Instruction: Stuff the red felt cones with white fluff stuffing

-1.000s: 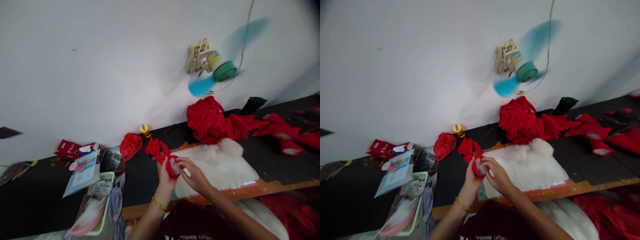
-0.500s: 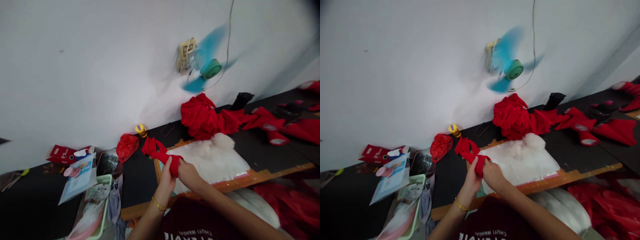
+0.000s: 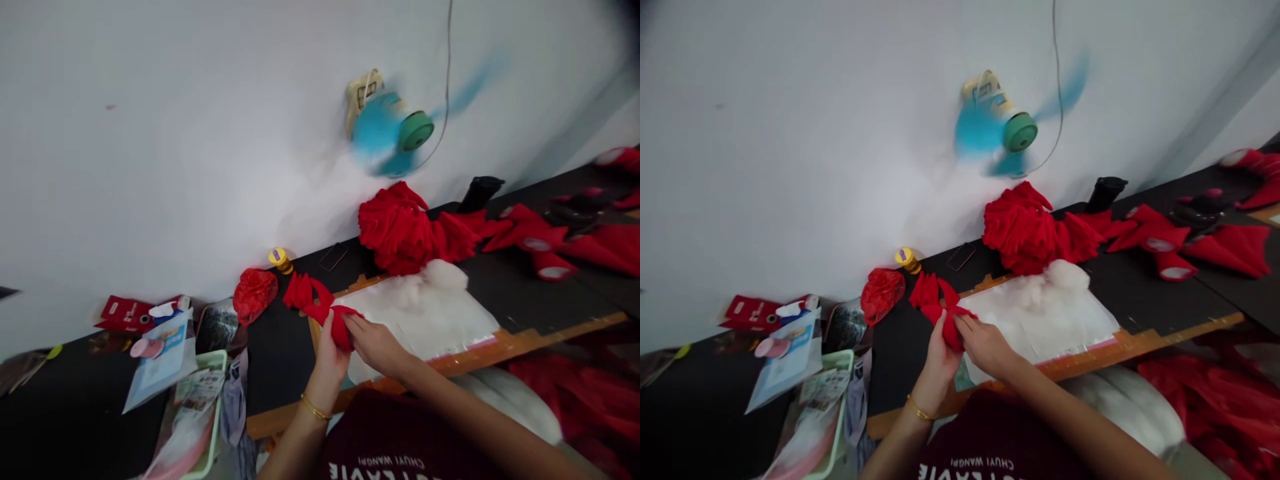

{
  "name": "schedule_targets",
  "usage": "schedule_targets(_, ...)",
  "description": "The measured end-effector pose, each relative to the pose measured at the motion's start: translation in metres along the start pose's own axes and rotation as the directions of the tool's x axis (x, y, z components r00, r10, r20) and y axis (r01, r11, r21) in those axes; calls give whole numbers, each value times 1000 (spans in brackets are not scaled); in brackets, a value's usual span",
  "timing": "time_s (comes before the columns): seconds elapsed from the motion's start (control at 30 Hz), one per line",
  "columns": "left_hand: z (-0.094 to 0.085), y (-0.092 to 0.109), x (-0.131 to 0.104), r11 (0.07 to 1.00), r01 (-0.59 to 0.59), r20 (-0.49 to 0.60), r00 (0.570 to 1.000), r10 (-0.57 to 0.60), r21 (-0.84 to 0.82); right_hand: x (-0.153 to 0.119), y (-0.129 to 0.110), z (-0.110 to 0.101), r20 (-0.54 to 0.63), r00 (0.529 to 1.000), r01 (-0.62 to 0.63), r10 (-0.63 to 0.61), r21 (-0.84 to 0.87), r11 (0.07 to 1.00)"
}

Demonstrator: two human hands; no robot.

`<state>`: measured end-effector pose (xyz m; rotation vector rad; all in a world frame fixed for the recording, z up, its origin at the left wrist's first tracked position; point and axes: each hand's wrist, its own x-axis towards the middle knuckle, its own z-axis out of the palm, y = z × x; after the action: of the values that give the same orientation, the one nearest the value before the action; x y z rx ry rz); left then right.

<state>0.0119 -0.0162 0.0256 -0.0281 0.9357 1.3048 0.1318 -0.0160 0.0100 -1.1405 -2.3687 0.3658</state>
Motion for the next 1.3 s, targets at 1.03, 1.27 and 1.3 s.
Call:
schedule_targets(1.03,10,3,11,951,79,2,997,-83,298,0,8,2,90,958,-273,273,582,766)
schedule_targets(1.27,11,4,11,949,-28,9,1000,27,315,7,6,4,167,851,-413,499,798,438)
schedule_targets(1.3,10,5,12,944,-23,0,1000,25,330,6,6,0,134,858,-398,496,784,476)
